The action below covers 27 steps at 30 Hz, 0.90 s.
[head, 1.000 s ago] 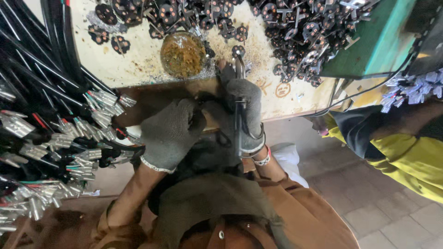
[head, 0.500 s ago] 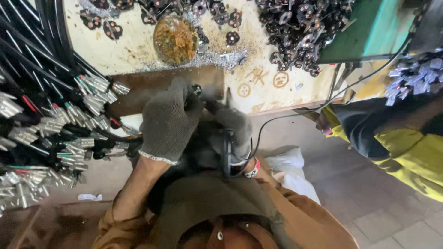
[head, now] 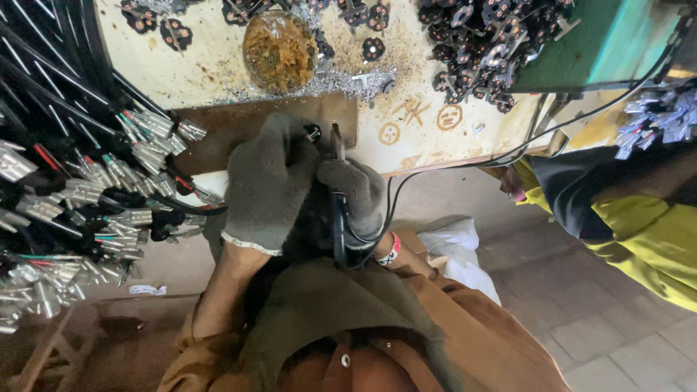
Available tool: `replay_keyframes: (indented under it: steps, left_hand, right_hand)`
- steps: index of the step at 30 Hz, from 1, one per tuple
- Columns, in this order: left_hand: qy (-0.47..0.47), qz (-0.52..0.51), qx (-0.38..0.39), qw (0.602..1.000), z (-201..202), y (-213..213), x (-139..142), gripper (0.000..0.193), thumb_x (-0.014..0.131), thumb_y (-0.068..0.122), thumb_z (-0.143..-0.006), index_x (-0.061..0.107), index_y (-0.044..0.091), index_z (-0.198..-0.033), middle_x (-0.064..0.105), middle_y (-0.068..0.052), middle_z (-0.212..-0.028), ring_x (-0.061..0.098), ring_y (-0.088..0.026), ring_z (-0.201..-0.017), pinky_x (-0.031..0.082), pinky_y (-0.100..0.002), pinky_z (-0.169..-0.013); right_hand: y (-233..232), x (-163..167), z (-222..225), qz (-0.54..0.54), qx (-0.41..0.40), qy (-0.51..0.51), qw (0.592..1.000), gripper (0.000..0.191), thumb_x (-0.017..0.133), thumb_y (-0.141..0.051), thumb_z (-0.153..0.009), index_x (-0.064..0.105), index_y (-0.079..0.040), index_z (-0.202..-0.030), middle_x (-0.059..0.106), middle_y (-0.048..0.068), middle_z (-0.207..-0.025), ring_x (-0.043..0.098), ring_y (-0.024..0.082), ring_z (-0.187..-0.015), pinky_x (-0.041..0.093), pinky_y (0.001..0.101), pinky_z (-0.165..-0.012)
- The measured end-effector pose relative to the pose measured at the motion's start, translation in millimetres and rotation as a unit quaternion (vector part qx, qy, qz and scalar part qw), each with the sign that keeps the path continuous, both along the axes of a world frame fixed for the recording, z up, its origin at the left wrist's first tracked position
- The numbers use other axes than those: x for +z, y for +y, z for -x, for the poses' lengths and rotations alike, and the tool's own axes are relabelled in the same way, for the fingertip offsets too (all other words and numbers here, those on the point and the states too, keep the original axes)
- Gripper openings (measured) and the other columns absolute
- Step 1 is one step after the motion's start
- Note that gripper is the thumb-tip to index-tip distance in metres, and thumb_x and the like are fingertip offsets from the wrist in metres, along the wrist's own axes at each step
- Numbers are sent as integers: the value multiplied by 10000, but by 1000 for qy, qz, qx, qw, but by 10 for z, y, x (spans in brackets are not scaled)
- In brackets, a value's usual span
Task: The person solders electrical connectors at a workbench. They hold a wire and connector in one gloved hand, apply a soldering iron to the joint, dip the iron in a flux container, and place finished connectors with a pile of completed parts on the bench.
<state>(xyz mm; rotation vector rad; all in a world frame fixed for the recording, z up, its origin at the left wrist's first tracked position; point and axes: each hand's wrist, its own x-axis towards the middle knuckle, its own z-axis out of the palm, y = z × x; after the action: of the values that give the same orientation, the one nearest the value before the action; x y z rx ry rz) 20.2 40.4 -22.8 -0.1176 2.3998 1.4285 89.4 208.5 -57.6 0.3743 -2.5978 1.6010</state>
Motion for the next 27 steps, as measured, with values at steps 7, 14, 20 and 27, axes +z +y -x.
replay_keyframes:
  steps: [7,14,20,27]
  left_hand:
    - [105,104,-7,989,-109,116,39,153,687,172,-1002,619,72,-1095,689,-178,-967,684,-409,-862,529,-502,-729]
    - [-4,-48,-1,999,-156,-137,135,299,674,136,-979,604,54,-1257,715,-164,-1074,711,-369,-922,554,-452,-738]
    - [80,-16,-101,992,-117,-313,149,260,662,57,-953,658,73,-1212,693,-190,-1098,666,-373,-988,527,-454,-821]
    - [91,-90,-88,988,-122,-368,41,149,697,87,-953,698,58,-1099,722,-144,-1043,684,-356,-940,528,-421,-806]
  right_hand:
    - [-12,120,35,-85,-117,-185,972,157,809,-154,-875,754,-76,-999,750,78,-930,733,182,-836,579,335,-728]
    - [-19,250,375,-79,-84,-154,981,139,855,-77,-792,753,-71,-886,739,92,-854,715,230,-775,550,338,-681]
    - [38,312,402,-24,-5,-182,983,116,818,-53,-901,750,-45,-995,754,81,-966,752,203,-846,594,312,-738]
    - [34,301,447,-27,-27,-112,993,152,872,-41,-798,769,-69,-905,750,77,-898,722,223,-757,551,337,-697]
